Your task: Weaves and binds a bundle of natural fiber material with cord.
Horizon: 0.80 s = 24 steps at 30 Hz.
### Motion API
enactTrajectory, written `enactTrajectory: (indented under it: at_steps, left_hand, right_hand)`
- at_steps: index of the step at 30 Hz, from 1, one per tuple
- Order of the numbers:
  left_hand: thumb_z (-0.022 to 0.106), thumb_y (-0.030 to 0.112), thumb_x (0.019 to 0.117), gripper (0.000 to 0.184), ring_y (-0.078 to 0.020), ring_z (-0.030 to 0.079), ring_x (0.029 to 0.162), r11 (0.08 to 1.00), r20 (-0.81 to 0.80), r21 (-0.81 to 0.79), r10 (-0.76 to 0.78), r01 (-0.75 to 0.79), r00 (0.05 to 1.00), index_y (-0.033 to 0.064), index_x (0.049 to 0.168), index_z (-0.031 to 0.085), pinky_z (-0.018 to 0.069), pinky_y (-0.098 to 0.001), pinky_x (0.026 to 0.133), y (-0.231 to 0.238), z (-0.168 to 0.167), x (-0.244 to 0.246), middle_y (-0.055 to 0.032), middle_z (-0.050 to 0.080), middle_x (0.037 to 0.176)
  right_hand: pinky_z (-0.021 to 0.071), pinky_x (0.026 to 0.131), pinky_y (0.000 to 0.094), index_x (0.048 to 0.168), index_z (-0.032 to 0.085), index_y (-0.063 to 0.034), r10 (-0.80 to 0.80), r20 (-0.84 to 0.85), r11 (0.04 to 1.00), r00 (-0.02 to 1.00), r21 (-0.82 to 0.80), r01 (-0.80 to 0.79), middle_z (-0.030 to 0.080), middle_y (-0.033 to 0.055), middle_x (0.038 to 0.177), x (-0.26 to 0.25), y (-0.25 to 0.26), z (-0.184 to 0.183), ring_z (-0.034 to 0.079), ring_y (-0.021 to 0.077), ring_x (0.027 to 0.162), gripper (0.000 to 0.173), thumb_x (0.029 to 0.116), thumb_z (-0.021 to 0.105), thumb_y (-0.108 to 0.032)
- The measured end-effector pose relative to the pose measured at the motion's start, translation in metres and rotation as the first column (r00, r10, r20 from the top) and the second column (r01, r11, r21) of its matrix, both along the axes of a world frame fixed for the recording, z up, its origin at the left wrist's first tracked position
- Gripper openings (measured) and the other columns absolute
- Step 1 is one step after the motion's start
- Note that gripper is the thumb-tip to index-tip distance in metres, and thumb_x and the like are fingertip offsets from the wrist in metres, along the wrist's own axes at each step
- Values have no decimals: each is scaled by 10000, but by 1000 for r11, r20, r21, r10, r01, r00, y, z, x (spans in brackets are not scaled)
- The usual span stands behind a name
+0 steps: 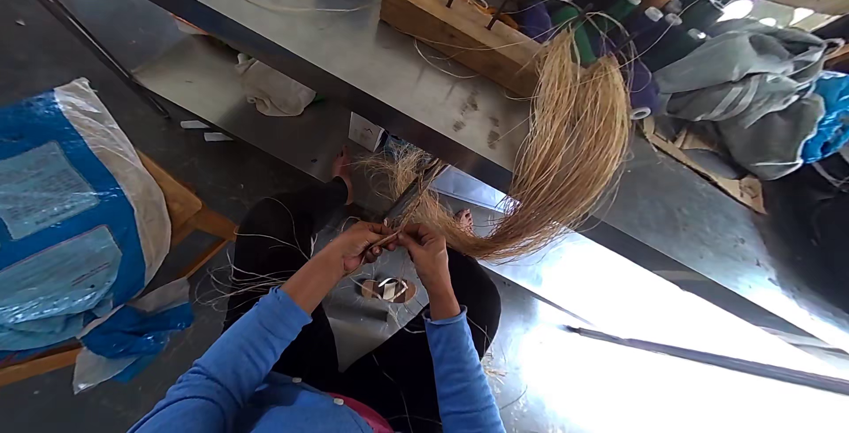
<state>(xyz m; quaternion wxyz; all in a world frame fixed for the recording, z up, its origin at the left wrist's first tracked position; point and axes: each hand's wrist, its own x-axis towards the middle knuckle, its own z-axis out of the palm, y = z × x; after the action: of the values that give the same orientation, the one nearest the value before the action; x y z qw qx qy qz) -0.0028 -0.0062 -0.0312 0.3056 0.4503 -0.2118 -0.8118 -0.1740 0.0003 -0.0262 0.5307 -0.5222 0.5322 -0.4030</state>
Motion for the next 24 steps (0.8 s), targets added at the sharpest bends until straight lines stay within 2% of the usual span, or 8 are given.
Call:
enactTrajectory:
  at_steps: [3,5,8,10,12,18,20,24]
  left_hand:
    - [452,-10,1034,147,43,464,454,996,-117,75,-34,43,993,64,1033,579,367,-91,400,-3,-6,2,21,614,744]
    - [440,11,1047,150,48,460,453,993,-183,93,-52,70,982,84,1052,570,369,-85,400,-3,-10,4,30,604,747]
    - [435,-18,1027,178,48,436,446,993,-183,57,-95,107,979,74,1078,578,348,-87,395,-6,-14,5,30,598,745]
    - [444,-11,1030,182,51,415,441,991,-177,12,-132,136,975,82,1072,594,334,-90,395,-8,-17,7,44,595,732]
    - [439,-1,1034,186,54,413,442,990,-196,4,-139,142,971,84,1059,603,330,-90,395,-8,-16,8,48,595,726]
    - [420,36,1045,200,67,445,455,986,-429,49,-122,158,895,112,1020,604,365,-69,408,-8,-25,13,44,603,749]
    - [422,34,1041,207,66,454,465,988,-433,28,-126,153,892,108,1034,616,369,-70,416,-8,-27,14,45,607,752]
    - [437,17,1042,197,62,447,470,989,-317,-26,-149,148,937,98,1076,613,360,-79,417,-9,-21,16,56,604,741]
  right_hand:
    - [520,623,170,971,691,67,8,24,999,1000,37,-9,714,35,808,-1,-1,3,622,5,659,64,914,662,69]
    - [499,594,161,959,694,57,20,42,998,999,63,-22,705,16,789,-3,-2,4,595,-6,627,57,913,661,67]
    - [478,553,155,946,700,46,53,90,994,995,95,-61,708,9,766,-6,-3,7,582,-11,594,49,918,663,60]
    - [511,581,165,954,707,49,84,115,990,990,107,-96,725,18,788,-8,-4,8,622,2,629,64,914,662,70]
    - [498,564,158,945,711,36,107,127,985,986,121,-122,728,11,786,-9,-4,11,616,-5,619,75,900,671,80]
    - [414,474,142,945,729,40,114,232,981,966,128,-147,720,13,756,-10,-5,3,521,-29,519,94,893,664,83]
    - [398,464,141,949,727,42,107,242,980,964,136,-143,706,8,738,-10,-4,3,494,-33,503,92,899,658,78]
    - [349,440,130,964,713,55,88,277,980,957,148,-133,670,-10,695,-8,-3,2,434,-42,469,114,930,604,60]
